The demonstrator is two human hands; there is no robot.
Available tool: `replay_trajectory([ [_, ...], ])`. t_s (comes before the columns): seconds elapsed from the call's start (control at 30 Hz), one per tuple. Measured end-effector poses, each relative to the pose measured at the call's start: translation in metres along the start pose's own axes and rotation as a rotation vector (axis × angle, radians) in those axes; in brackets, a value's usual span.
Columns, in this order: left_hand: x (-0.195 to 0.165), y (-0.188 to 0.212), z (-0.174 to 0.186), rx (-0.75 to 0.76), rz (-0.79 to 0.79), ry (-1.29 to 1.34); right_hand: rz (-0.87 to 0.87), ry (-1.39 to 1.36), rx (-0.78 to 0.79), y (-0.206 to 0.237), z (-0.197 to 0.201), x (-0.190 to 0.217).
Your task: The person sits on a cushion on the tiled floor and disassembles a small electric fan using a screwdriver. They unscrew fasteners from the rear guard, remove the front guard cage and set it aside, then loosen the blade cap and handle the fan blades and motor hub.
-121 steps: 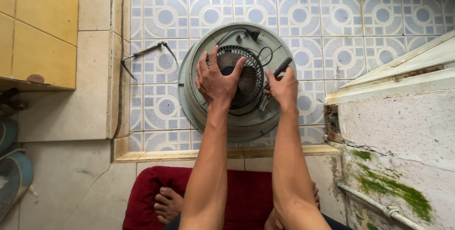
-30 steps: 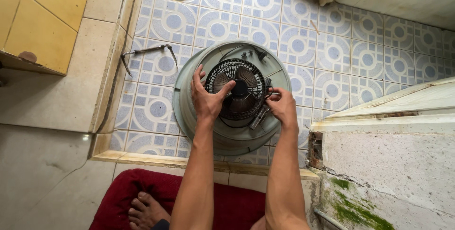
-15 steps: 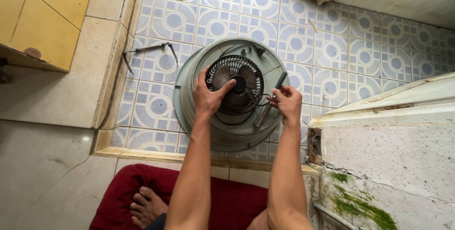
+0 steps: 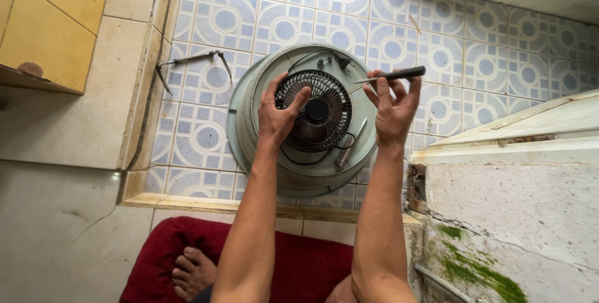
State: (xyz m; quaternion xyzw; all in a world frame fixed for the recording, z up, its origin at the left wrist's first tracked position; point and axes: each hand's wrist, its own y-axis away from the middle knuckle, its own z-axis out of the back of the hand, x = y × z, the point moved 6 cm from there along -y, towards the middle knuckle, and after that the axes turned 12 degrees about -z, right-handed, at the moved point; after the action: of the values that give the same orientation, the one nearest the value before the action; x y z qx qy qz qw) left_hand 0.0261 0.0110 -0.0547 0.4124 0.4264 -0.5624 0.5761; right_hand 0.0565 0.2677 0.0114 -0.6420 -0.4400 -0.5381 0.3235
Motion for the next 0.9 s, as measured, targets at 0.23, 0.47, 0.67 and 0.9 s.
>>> replay_trajectory([
  [0.23,-0.016,-0.005,0.0,-0.084,-0.027,-0.119,0.041,0.075,0.141,-0.023,-0.043,-0.024],
  [0.47,-0.015,-0.014,0.0,-0.131,-0.066,-0.101,0.048,0.174,0.197,-0.034,-0.068,-0.041],
  [0.67,-0.011,-0.022,0.002,-0.135,-0.098,-0.083,0.127,0.216,0.214,-0.037,-0.083,-0.042],
  [0.9,-0.007,-0.028,0.0,-0.097,-0.115,-0.061,0.061,0.189,0.302,-0.043,-0.091,-0.046],
])
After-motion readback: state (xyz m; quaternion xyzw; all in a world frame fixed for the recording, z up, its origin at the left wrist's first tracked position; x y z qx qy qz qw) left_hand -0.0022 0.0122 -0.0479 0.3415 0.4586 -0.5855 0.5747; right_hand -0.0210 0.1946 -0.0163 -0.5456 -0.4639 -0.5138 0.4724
